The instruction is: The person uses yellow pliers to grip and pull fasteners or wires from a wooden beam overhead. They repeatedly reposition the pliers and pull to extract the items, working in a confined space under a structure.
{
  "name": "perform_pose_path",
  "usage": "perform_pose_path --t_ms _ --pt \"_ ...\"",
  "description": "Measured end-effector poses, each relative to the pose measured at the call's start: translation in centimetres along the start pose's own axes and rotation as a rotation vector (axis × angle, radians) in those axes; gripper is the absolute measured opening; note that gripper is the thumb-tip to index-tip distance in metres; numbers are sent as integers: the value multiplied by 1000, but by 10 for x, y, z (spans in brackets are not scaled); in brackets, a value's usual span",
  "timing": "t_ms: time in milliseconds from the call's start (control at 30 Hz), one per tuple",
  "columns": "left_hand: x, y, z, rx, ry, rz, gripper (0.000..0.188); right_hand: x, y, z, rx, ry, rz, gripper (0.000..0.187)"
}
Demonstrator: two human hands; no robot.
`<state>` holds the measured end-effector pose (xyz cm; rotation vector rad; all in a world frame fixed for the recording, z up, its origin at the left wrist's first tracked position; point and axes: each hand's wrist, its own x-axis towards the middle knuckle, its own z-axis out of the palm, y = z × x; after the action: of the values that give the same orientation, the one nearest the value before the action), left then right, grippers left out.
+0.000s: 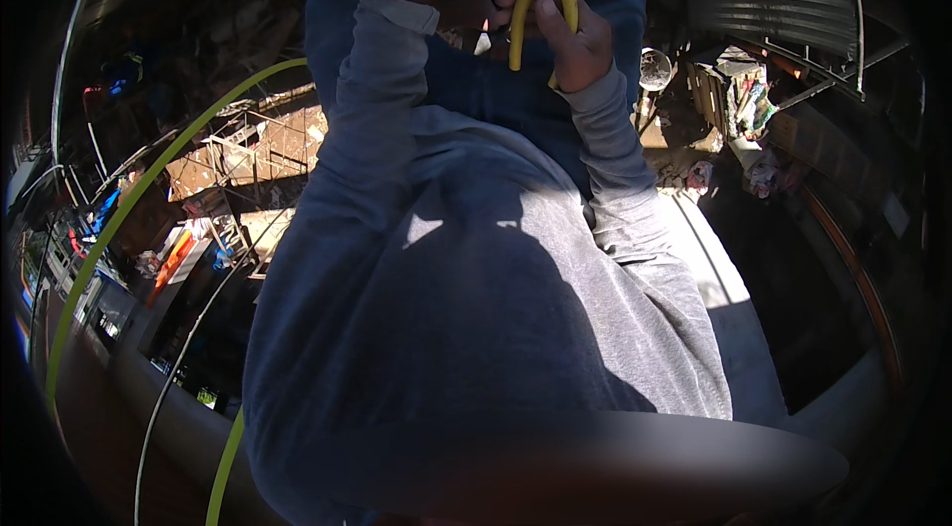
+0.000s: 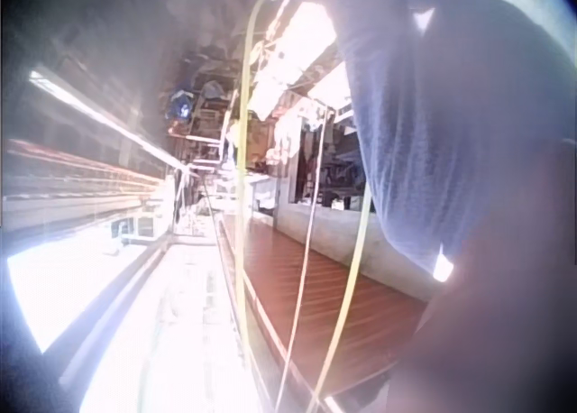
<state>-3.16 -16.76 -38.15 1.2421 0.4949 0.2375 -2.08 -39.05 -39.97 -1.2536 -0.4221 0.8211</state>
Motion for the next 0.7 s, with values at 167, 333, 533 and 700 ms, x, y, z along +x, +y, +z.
perform_pose_path --t_ms 167,333,533,700 --pt "49 -70 3 812 425 694 35 -12 21 6 95 -13 91 53" --pt "34 -52 30 358 415 310 38 -14 28 -6 106 84 86 54" --pt "-13 -15 28 6 283 -14 46 -10 30 -6 207 88 106 49" --pt "-21 17 31 8 110 -118 45 -10 29 2 216 89 98 47"
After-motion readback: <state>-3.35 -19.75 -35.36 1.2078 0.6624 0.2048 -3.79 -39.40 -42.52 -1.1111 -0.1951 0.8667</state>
